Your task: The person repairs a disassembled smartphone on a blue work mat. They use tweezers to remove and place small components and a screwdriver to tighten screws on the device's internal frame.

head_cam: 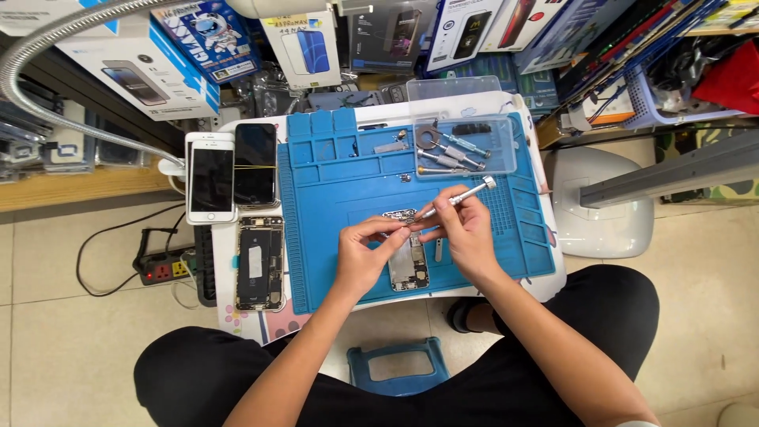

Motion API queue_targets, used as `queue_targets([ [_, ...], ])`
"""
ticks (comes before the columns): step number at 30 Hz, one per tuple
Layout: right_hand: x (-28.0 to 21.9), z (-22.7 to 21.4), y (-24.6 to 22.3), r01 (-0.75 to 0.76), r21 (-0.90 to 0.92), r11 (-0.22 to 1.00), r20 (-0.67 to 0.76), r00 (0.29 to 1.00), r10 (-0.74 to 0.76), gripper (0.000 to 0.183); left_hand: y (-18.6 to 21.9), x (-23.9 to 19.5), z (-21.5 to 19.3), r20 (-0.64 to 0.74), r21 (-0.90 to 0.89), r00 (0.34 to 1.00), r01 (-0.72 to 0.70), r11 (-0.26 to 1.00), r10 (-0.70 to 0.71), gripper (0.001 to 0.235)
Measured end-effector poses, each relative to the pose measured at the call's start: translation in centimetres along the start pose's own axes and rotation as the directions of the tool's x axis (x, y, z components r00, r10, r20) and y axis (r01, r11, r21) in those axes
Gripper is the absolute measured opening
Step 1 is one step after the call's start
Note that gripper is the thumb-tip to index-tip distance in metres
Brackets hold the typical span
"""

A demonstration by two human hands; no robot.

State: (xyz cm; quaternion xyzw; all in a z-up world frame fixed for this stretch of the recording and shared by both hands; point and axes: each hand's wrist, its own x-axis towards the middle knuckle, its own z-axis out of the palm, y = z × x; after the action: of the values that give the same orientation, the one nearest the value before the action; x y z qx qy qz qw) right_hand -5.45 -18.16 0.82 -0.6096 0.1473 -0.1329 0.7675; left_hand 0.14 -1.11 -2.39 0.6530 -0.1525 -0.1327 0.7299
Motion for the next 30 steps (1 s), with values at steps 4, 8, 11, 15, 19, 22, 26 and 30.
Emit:
queue_targets([
  [4, -0.4, 0.0, -0.1, -0.003, -0.012, 1.0, -0.009, 1.0, 0.003, 0.019, 0.1, -0.2, 0.0, 0.029, -0.046, 0.998, 0.057, 0.997, -0.056, 0.017],
  [8, 0.1, -0.1, -0.5, -0.013, -0.04, 0.999, -0.021, 1.0, 0.012, 0.02, -1.3, 0.4, 0.4, 0.036, -0.185, 0.983, 0.183, 0.965, -0.18, 0.017],
  [11, 2.1, -1.3, -1.1, -0.002, -0.106, 0.994, -0.111, 0.994, -0.01, 0.026, -1.4, 1.9, -0.4, -0.086, -0.297, 0.948, 0.268, 0.917, -0.305, 0.019],
  [15, 1.4, -2.0, -1.7, 0.013, -0.247, 0.969, -0.28, 0.956, -0.084, 0.026, -2.5, 2.2, -0.2, -0.191, -0.419, 0.877, 0.332, 0.845, -0.44, 0.028],
  [19, -0.1, -1.4, -1.6, 0.258, -0.295, 0.92, -0.115, 0.946, -0.303, 0.022, -1.3, 1.3, 0.1, -0.142, -0.362, 0.917, 0.302, 0.882, -0.372, 0.022],
  [22, 0.6, -1.7, -0.4, 0.294, -0.302, 0.907, -0.079, 0.94, -0.331, 0.02, -2.0, 1.6, -0.2, -0.136, -0.319, 0.94, 0.258, 0.912, -0.313, 0.02],
  [26, 0.7, -3.1, -0.5, 0.357, -0.803, 0.477, 0.077, 0.856, -0.512, 0.016, -2.9, 2.0, -0.6, -0.183, -0.285, 0.952, 0.189, 0.94, -0.247, 0.021],
  [30, 1.9, -4.7, 0.3, 0.153, -0.977, 0.15, 0.092, 0.931, -0.353, 0.017, -1.6, 1.8, -0.9, -0.195, -0.26, 0.959, 0.153, 0.953, -0.207, 0.017],
])
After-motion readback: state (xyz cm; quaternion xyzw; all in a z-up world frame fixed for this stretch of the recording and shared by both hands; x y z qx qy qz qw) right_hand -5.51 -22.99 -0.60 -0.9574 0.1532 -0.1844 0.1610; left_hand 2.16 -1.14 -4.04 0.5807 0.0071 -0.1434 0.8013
